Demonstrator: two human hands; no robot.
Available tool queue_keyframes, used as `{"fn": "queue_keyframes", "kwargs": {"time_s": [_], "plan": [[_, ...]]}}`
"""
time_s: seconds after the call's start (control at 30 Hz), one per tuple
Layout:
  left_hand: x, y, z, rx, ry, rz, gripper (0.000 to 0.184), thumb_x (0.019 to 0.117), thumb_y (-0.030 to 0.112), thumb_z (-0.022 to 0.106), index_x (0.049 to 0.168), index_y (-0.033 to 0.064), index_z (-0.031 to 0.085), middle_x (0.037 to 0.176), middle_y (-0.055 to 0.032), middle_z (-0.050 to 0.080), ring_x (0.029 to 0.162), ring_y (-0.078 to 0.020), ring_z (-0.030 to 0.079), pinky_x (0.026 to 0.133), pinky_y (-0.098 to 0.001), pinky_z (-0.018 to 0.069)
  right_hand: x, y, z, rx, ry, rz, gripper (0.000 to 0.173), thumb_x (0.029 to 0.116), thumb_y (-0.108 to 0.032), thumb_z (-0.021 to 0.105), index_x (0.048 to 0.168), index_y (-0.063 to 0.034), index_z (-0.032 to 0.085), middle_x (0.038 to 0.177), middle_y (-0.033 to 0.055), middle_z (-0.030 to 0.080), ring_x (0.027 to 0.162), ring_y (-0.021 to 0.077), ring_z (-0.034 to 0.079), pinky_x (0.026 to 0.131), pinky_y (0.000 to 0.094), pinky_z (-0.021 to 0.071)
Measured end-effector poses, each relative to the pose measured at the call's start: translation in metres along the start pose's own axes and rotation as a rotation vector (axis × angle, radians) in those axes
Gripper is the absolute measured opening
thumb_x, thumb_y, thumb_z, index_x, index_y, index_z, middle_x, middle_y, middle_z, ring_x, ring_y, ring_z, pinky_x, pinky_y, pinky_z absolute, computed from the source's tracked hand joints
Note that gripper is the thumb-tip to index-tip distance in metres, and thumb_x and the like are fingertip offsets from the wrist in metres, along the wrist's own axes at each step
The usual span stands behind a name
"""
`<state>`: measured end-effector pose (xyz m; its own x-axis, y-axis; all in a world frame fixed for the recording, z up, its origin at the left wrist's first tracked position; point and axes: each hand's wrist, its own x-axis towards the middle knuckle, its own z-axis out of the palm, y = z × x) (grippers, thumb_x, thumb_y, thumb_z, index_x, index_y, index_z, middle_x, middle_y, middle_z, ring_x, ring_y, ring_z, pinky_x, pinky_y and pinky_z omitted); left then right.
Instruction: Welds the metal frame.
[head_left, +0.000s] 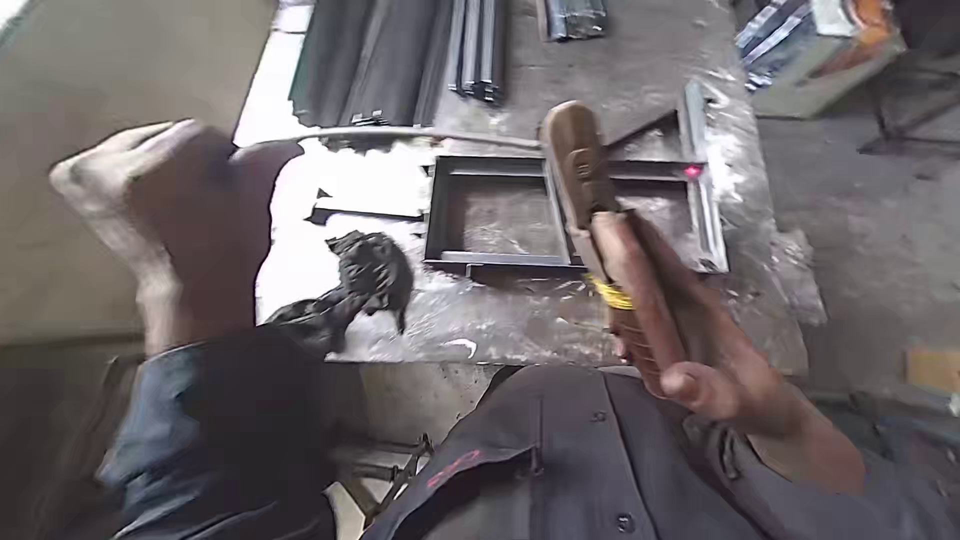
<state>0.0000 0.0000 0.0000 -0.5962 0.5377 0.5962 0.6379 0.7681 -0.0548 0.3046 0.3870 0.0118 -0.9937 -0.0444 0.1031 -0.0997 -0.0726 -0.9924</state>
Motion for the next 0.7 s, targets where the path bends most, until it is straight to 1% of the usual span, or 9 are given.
{"fn": "queue_keyframes", "kwargs": {"time_s": [0.03, 0.13, 0.23, 0.3, 0.4, 0.47, 0.57, 0.67, 0.7], "plan": [[-0.016, 0.013, -0.012, 0.004, 0.068, -0.038, 0.051, 0.1046, 0.051, 0.054, 0.075, 0.0090, 0.056, 0.069, -0.0117, 0.059, 0.064, -0.0284, 0.060, 0.057, -0.0482, 0.0459, 0.000, -0.005, 0.000, -0.064, 0.003, -0.020, 0.107, 0.0846, -0.064, 0.072, 0.165, -0.0177, 0.018, 0.122, 0.0049, 0.063, 0.093, 0.0101, 0.066, 0.074, 0.0242, 0.0599], [-0.012, 0.099, -0.048, -0.056, 0.058, -0.430, 0.060, 0.1087, 0.053, 0.041, 0.078, 0.0030, 0.055, 0.068, -0.0165, 0.056, 0.064, -0.0319, 0.059, 0.060, -0.0512, 0.0481, -0.010, -0.010, 0.004, -0.212, -0.001, -0.089, 0.114, 0.0810, -0.071, 0.071, 0.163, -0.0106, 0.021, 0.125, 0.0053, 0.062, 0.095, 0.0088, 0.065, 0.077, 0.0247, 0.0596], [-0.005, 0.127, -0.048, -0.063, 0.228, -0.431, 0.067, 0.1076, 0.053, 0.044, 0.072, -0.0023, 0.053, 0.063, -0.0190, 0.055, 0.062, -0.0334, 0.060, 0.061, -0.0502, 0.0460, -0.029, 0.000, 0.004, -0.127, -0.032, -0.101, 0.113, 0.0819, -0.067, 0.074, 0.164, -0.0135, 0.017, 0.129, 0.0062, 0.061, 0.098, 0.0115, 0.066, 0.079, 0.0273, 0.0612], [0.001, 0.123, -0.055, -0.060, 0.245, -0.332, 0.064, 0.1041, 0.053, 0.053, 0.078, -0.0046, 0.060, 0.073, -0.0243, 0.063, 0.075, -0.0405, 0.066, 0.071, -0.0559, 0.0495, -0.037, 0.007, 0.000, 0.030, -0.060, -0.042, 0.114, 0.0827, -0.067, 0.073, 0.164, -0.0155, 0.011, 0.119, 0.0081, 0.063, 0.088, 0.0158, 0.068, 0.070, 0.0299, 0.0620], [0.010, 0.115, -0.071, -0.137, 0.257, -0.234, 0.051, 0.0938, 0.052, 0.072, 0.118, 0.0070, 0.074, 0.119, -0.0202, 0.069, 0.118, -0.0333, 0.063, 0.104, -0.0491, 0.0474, -0.039, 0.015, -0.009, 0.203, -0.062, 0.048, 0.112, 0.0840, -0.069, 0.070, 0.165, -0.0207, 0.009, 0.111, 0.0112, 0.064, 0.076, 0.0192, 0.066, 0.061, 0.0324, 0.0595], [0.017, 0.124, -0.083, -0.125, 0.263, -0.223, 0.056, 0.0936, 0.050, 0.072, 0.136, 0.0138, 0.067, 0.142, -0.0176, 0.060, 0.134, -0.0305, 0.055, 0.114, -0.0477, 0.0426, -0.025, 0.006, -0.021, 0.198, -0.025, 0.002, 0.100, 0.0868, -0.071, 0.064, 0.164, -0.0266, 0.019, 0.104, 0.0087, 0.064, 0.073, 0.0185, 0.064, 0.059, 0.0332, 0.0586], [0.000, 0.137, -0.088, -0.216, 0.191, -0.313, 0.046, 0.0993, 0.039, 0.067, 0.134, 0.0084, 0.066, 0.134, -0.0185, 0.064, 0.126, -0.0261, 0.062, 0.108, -0.0427, 0.0483, -0.003, -0.025, -0.050, 0.282, 0.050, -0.114, 0.074, 0.0838, -0.079, 0.057, 0.134, -0.0250, 0.055, 0.097, 0.0030, 0.065, 0.068, 0.0148, 0.062, 0.058, 0.0314, 0.0552], [-0.047, 0.132, -0.050, -0.304, -0.099, -0.520, 0.035, 0.1056, 0.031, 0.058, 0.130, 0.0069, 0.067, 0.129, -0.0170, 0.068, 0.120, -0.0316, 0.065, 0.105, -0.0525, 0.0503, -0.002, -0.046, -0.087, 0.227, 0.093, -0.148, 0.070, 0.0868, -0.073, 0.060, 0.127, -0.0149, 0.059, 0.105, 0.0100, 0.067, 0.065, 0.0165, 0.062, 0.056, 0.0304, 0.0540], [-0.067, 0.124, -0.025, -0.299, -0.209, -0.575, 0.037, 0.1068, 0.033, 0.056, 0.133, 0.0102, 0.066, 0.133, -0.0167, 0.066, 0.122, -0.0356, 0.064, 0.103, -0.0596, 0.0501, -0.007, -0.048, -0.095, 0.114, 0.093, -0.135, 0.069, 0.0885, -0.071, 0.061, 0.133, -0.0183, 0.055, 0.109, 0.0082, 0.066, 0.066, 0.0152, 0.062, 0.057, 0.0285, 0.0537]]}}
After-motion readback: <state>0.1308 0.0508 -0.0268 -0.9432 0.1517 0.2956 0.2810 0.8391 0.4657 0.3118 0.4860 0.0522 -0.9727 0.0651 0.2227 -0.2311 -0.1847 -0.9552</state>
